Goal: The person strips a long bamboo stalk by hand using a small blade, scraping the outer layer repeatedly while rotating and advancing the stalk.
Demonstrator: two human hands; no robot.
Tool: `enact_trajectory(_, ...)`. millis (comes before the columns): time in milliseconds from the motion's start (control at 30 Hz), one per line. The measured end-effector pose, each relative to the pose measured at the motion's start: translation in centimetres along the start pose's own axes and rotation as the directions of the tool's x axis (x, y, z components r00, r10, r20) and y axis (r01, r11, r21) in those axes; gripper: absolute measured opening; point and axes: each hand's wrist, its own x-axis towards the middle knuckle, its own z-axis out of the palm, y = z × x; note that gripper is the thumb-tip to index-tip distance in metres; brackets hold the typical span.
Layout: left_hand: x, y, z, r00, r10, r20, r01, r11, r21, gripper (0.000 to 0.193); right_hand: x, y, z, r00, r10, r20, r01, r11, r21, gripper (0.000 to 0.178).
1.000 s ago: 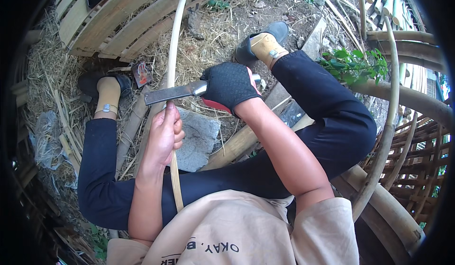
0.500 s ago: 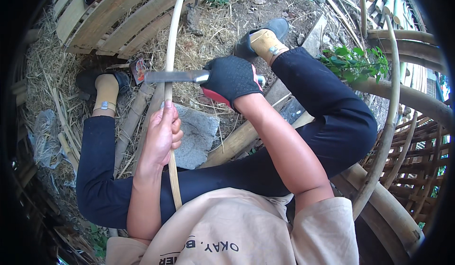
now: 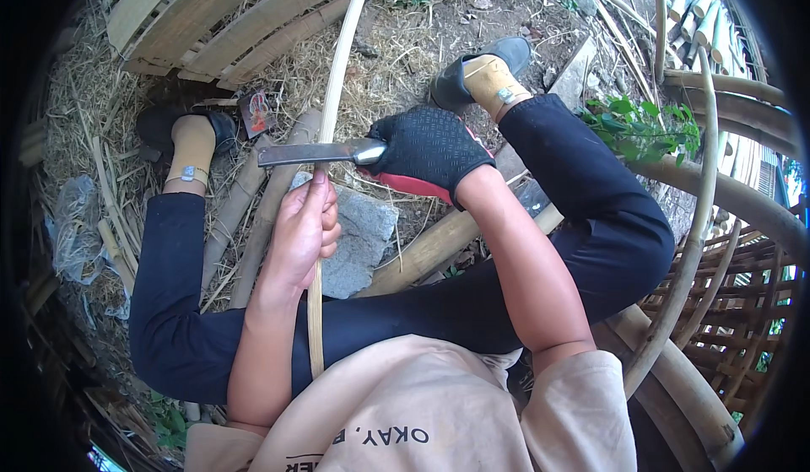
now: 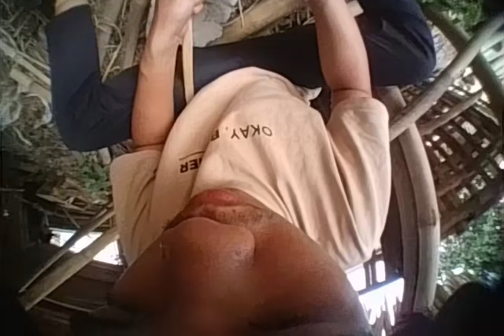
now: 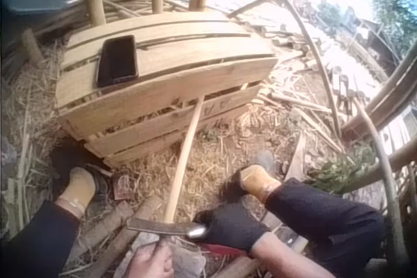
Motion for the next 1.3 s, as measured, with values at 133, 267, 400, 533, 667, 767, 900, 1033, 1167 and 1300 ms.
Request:
enact_trajectory(133, 0.4, -0.8, -0.3, 0.999, 0.046, 0.006, -0.046, 0.997, 0.054, 0.041, 0.0, 0.4, 1.2, 1.000, 0.004, -0.016, -0.004, 0.999, -0.047, 0.034)
enact_trajectory(267, 0.5, -1.7, -0.5, 0.996, 0.086, -0.008, -0.085, 0.990, 0.117, 0.042, 0.1, 0.1, 1.3, 1.000, 0.014, -0.024, -0.016, 0.995, -0.102, 0.027)
enact_trajectory(400, 0.6, -1.8, -0.6, 0.995, 0.098, -0.012, -0.096, 0.987, 0.125, 0.041, 0.2, -0.5, 0.9, 0.999, 0.040, -0.032, -0.044, 0.990, -0.131, 0.025)
enact_trajectory(533, -0.1, -1.1, 0.0, 0.998, 0.069, 0.002, -0.069, 0.993, 0.099, 0.041, 0.9, 1.8, 1.3, 0.980, 0.091, -0.175, -0.106, 0.991, -0.076, 0.028)
enact_trajectory(667, -0.4, -1.0, 0.1, 0.998, 0.056, 0.008, -0.057, 0.994, 0.094, 0.040, 1.2, 3.5, 0.4, 0.968, 0.170, -0.185, -0.181, 0.982, -0.045, 0.032)
enact_trajectory(767, -0.3, -1.1, 0.1, 0.998, 0.058, 0.004, -0.059, 0.993, 0.103, 0.040, 1.2, 3.8, 0.6, 0.960, 0.180, -0.216, -0.192, 0.980, -0.040, 0.033)
enact_trajectory(900, 0.1, -1.2, -0.2, 0.998, 0.066, -0.003, -0.066, 0.994, 0.088, 0.040, 1.0, 3.1, 0.2, 0.956, 0.200, -0.213, -0.210, 0.977, -0.025, 0.036)
enact_trajectory(1033, 0.0, -0.6, 0.0, 0.999, 0.052, 0.011, -0.053, 0.997, 0.059, 0.040, 0.7, 2.1, -0.5, 0.973, 0.175, -0.149, -0.170, 0.984, 0.048, 0.043)
enact_trajectory(1167, 0.5, -1.1, -0.2, 0.997, 0.077, 0.001, -0.076, 0.993, 0.090, 0.039, 0.3, 0.9, -0.6, 0.997, -0.017, 0.071, 0.021, 0.999, -0.045, 0.044)
enact_trajectory(1300, 0.8, -2.2, -0.5, 0.987, 0.154, -0.044, -0.142, 0.968, 0.208, 0.038, 0.4, 0.4, 0.2, 0.996, 0.025, 0.088, -0.015, 0.993, -0.115, 0.033)
